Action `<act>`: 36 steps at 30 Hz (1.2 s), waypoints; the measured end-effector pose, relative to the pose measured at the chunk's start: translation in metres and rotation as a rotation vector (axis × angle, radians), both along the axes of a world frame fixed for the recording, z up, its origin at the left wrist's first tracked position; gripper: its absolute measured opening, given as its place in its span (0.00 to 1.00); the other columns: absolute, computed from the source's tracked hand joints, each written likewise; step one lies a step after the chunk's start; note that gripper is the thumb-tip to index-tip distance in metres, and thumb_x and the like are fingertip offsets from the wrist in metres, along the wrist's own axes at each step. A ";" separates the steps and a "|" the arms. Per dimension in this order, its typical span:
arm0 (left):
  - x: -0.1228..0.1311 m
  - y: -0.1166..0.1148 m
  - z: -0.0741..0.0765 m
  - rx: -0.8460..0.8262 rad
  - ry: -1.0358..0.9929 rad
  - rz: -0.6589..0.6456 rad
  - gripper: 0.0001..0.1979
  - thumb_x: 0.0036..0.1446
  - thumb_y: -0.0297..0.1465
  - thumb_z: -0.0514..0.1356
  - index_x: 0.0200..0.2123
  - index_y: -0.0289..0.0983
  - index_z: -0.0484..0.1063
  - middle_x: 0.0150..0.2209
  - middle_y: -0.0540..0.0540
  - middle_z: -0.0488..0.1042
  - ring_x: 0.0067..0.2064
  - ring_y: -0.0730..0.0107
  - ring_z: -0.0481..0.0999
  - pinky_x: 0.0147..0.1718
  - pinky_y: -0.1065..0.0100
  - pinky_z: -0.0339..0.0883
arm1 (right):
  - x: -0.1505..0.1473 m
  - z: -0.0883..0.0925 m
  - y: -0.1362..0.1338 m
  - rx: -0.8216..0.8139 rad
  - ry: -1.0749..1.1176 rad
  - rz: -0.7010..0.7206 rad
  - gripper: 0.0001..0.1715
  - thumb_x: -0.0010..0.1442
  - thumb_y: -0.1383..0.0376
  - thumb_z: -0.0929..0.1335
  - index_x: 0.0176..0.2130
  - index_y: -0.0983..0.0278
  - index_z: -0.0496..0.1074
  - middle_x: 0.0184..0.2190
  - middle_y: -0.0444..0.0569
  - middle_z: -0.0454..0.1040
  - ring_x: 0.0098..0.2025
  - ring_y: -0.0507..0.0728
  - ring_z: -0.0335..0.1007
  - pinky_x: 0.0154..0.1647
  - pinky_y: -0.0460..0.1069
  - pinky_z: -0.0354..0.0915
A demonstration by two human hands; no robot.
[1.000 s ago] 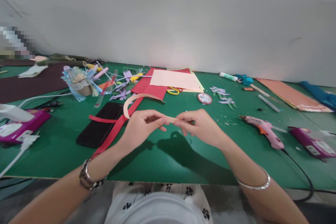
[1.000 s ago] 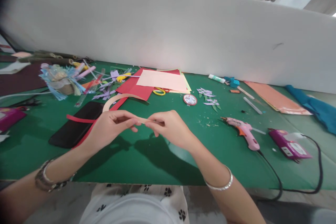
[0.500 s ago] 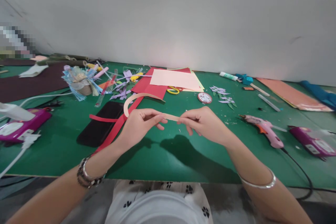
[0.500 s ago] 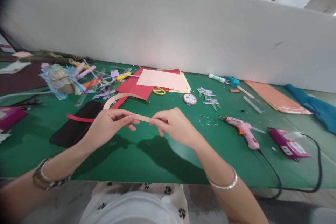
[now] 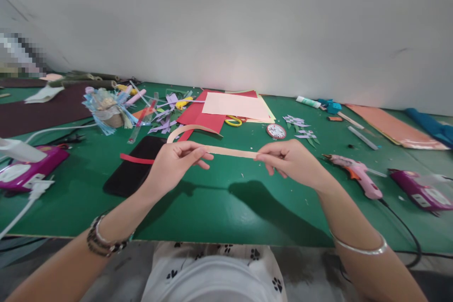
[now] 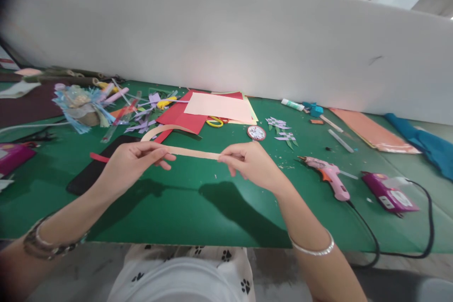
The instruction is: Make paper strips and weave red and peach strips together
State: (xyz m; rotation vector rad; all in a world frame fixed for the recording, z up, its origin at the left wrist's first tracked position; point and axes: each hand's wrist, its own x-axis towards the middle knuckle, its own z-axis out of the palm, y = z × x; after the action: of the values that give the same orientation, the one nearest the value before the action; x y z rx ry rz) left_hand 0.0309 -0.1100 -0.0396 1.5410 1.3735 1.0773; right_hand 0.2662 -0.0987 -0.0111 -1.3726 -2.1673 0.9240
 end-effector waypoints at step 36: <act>0.035 -0.004 -0.010 0.018 0.180 -0.555 0.14 0.59 0.35 0.39 0.28 0.37 0.60 0.19 0.54 0.60 0.22 0.76 0.62 0.27 0.72 0.61 | -0.035 0.006 0.002 0.172 -0.002 0.284 0.09 0.56 0.64 0.62 0.27 0.65 0.67 0.20 0.42 0.69 0.21 0.46 0.63 0.23 0.42 0.58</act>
State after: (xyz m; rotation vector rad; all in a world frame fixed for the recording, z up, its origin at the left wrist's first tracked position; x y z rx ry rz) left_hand 0.0661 -0.1142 -0.0499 1.9156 0.9527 0.6197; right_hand 0.2307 -0.0969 -0.0052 -1.0040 -2.4216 0.8087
